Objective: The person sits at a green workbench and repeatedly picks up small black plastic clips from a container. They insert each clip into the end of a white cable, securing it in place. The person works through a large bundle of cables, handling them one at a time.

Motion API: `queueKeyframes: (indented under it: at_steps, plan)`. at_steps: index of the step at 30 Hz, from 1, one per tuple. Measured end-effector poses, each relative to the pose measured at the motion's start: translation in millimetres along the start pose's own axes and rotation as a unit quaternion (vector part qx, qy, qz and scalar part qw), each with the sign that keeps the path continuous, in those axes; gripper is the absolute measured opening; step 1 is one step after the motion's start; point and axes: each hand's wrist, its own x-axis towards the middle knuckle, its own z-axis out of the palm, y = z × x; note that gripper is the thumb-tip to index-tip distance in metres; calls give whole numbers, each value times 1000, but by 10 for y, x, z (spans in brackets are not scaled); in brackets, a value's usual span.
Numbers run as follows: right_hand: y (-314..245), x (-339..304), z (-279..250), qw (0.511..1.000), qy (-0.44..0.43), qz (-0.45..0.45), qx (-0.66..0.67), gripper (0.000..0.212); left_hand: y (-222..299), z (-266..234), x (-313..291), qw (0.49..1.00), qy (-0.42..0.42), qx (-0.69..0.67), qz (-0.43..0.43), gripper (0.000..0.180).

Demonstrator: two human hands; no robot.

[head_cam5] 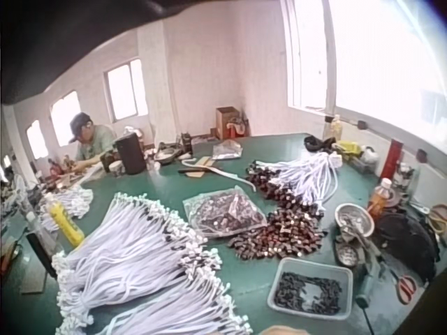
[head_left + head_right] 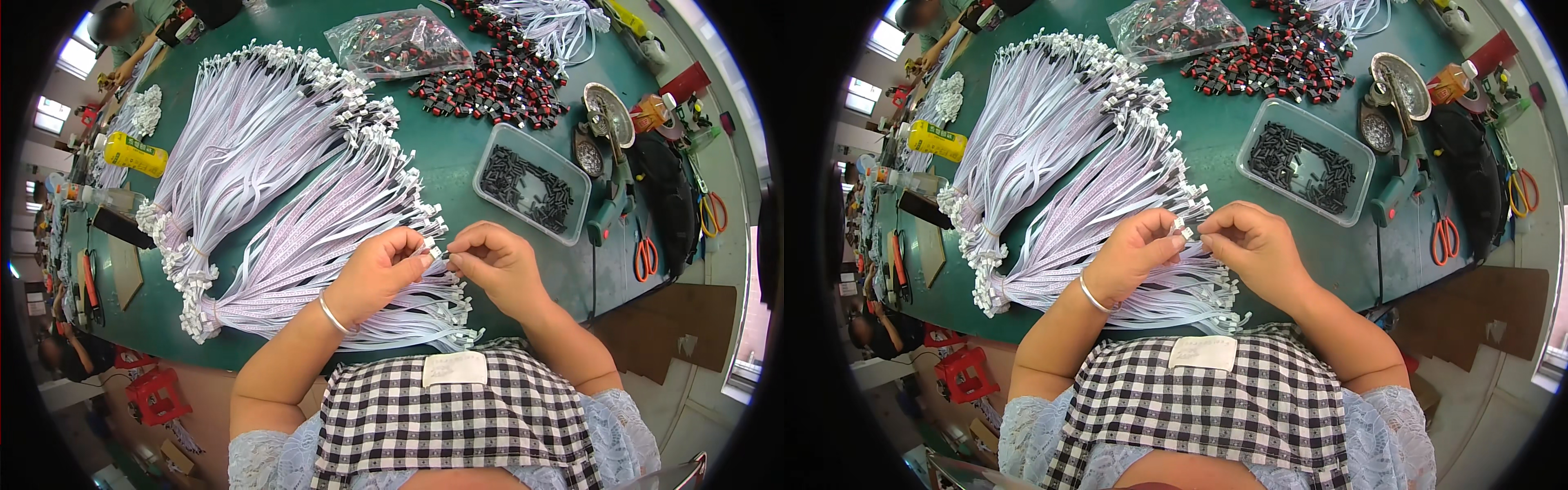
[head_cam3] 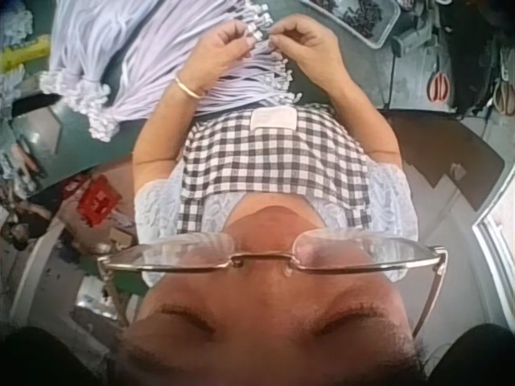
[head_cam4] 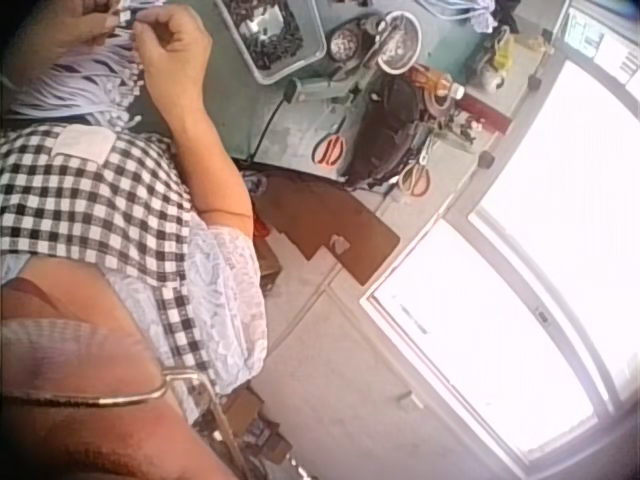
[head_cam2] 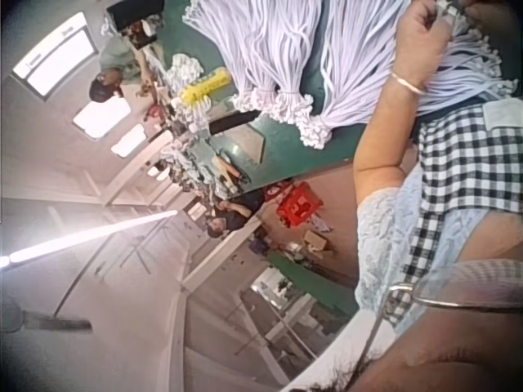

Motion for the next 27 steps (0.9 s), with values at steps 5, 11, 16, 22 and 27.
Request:
queueKeyframes:
  at_steps: [5, 11, 16, 22, 27]
  plan:
    - [11, 6, 16, 1000, -1, -3, -26, 8, 0, 0, -4, 1000, -1, 11, 3, 10]
    - [32, 2, 42, 1000, 14, 8, -12, 8, -33, -11, -5, 1000, 4, 0, 13, 12]
    - [24, 4, 44, 1000, 14, 6, -14, 8, -39, -16, -7, 1000, 5, -7, 20, 12]
    - [38, 3, 45, 1000, 18, 2, -17, 9, -46, -21, -2, 1000, 2, -1, 21, 13]
    - [36, 11, 43, 997, 8, -30, -74, 9, -51, -23, 4, 1000, 3, 6, 18, 13]
